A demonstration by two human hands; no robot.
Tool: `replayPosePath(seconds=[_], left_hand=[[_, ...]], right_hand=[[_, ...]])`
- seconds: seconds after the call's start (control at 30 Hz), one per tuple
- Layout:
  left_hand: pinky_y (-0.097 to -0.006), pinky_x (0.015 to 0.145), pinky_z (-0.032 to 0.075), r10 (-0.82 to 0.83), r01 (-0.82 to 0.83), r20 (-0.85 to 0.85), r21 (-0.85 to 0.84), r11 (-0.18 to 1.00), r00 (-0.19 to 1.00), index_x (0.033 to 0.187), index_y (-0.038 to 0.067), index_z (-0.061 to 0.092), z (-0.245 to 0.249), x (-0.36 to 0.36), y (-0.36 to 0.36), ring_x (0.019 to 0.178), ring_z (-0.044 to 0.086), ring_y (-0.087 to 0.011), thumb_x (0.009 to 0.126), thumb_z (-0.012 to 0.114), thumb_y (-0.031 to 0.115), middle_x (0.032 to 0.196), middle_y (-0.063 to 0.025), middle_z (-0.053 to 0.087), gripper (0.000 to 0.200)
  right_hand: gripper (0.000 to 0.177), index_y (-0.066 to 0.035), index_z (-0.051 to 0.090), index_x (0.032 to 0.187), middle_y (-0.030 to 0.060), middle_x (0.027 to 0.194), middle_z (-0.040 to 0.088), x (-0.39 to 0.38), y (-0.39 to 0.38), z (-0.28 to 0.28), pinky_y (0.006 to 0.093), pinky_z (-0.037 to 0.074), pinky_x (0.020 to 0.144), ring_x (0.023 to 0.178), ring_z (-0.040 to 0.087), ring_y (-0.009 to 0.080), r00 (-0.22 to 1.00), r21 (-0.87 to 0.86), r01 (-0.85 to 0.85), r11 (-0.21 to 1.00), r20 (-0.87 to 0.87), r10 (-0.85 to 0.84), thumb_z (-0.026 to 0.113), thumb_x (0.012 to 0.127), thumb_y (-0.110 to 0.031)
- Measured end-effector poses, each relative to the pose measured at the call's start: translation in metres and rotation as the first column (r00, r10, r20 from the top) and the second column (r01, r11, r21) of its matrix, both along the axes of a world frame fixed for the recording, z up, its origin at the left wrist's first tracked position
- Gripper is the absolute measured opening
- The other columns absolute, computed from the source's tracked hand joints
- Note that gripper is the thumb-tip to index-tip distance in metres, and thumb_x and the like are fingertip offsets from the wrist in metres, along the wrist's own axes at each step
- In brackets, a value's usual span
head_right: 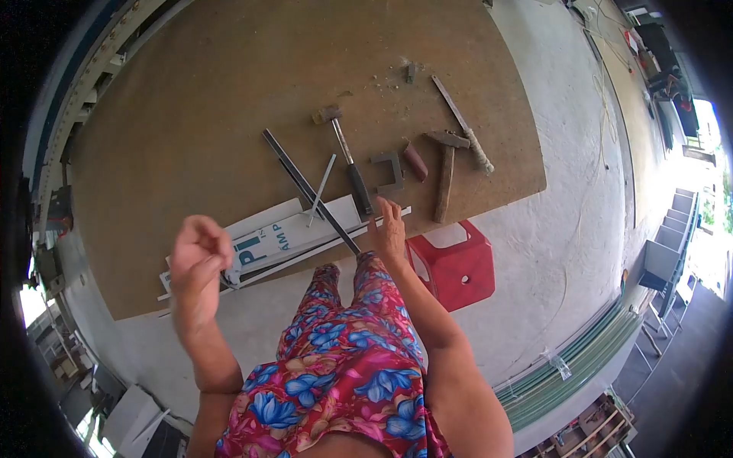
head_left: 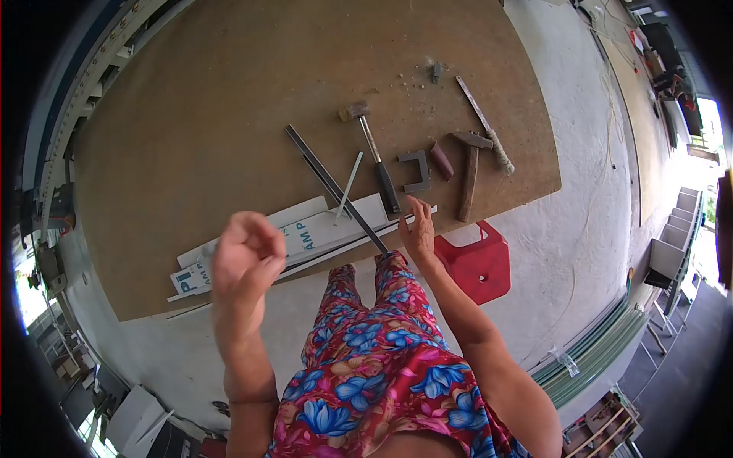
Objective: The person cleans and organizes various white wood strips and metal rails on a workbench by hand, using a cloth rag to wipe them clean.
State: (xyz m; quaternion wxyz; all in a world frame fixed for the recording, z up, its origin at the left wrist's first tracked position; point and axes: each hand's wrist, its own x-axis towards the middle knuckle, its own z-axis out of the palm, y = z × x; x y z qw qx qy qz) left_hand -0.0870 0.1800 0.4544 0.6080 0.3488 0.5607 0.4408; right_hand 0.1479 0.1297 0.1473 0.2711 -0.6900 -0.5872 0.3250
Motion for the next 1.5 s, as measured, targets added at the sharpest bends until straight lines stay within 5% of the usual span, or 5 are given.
replayPosePath(seconds=[0.2, 0.4, 0.87, 1.2, 1.5], left_hand=[[-0.0186, 0.059, 0.038, -0.075, 0.028, -0.164, -0.275, 0.961, 0.984, 0.087, 0.005, 0.052, -0.113, -0.008, -0.032, 0.064, 0.047, -0.0056, 0.077, 0.059, 0.010, 0.074, 0.0006, 0.052, 0.012], [-0.0179, 0.053, 0.037, -0.190, 0.087, -0.229, -0.395, 0.914, 0.955, 0.081, 0.003, 0.053, -0.177, 0.010, -0.071, 0.058, 0.046, -0.0041, 0.079, 0.061, 0.010, 0.067, 0.0019, 0.052, 0.010], [-0.0309, 0.060, 0.047, -0.540, 0.337, -0.561, -0.429, 0.838, 0.628, 0.080, 0.003, 0.057, -0.219, 0.021, -0.168, 0.063, 0.059, -0.0187, 0.071, 0.067, 0.016, 0.067, -0.0077, 0.060, 0.019], [-0.0354, 0.067, 0.049, -0.539, 0.317, -0.574, -0.446, 0.837, 0.617, 0.085, 0.004, 0.060, -0.266, 0.013, -0.288, 0.074, 0.063, -0.0265, 0.068, 0.066, 0.022, 0.075, -0.0125, 0.064, 0.025], [-0.0369, 0.073, 0.048, -0.597, 0.341, -0.563, -0.499, 0.797, 0.572, 0.087, 0.005, 0.060, -0.276, 0.023, -0.302, 0.082, 0.062, -0.0285, 0.068, 0.064, 0.023, 0.082, -0.0133, 0.064, 0.027]], right_hand=[[0.039, -0.008, 0.050, 0.113, 0.0164, 0.110, 0.050, 0.002, -0.020, 0.013, 0.0421, 0.042, 0.082, 0.099, 0.051, 0.0342, 0.993, -0.155, -0.109, 0.982, -0.067, 0.100, 0.057, 0.075, -0.008], [0.030, -0.007, 0.055, 0.103, 0.0136, 0.094, 0.053, 0.021, -0.048, 0.012, 0.0399, 0.044, 0.072, 0.081, 0.055, 0.0315, 0.971, -0.084, -0.234, 0.969, -0.075, 0.228, 0.057, 0.073, -0.009], [0.012, -0.007, 0.058, 0.087, 0.0138, 0.085, 0.058, 0.093, -0.148, 0.027, 0.0415, 0.047, 0.063, 0.074, 0.059, 0.0330, 0.992, -0.128, -0.122, 0.984, -0.022, 0.121, 0.054, 0.077, -0.011], [0.015, -0.005, 0.062, 0.083, 0.0156, 0.080, 0.063, 0.112, -0.220, 0.022, 0.0394, 0.050, 0.066, 0.075, 0.062, 0.0322, 0.969, -0.226, -0.224, 0.948, 0.054, 0.241, 0.053, 0.076, -0.014], [0.019, -0.005, 0.063, 0.085, 0.0166, 0.076, 0.063, 0.145, -0.248, 0.031, 0.0390, 0.050, 0.068, 0.074, 0.062, 0.0319, 0.964, -0.399, -0.135, 0.907, 0.158, 0.213, 0.055, 0.074, -0.019]])
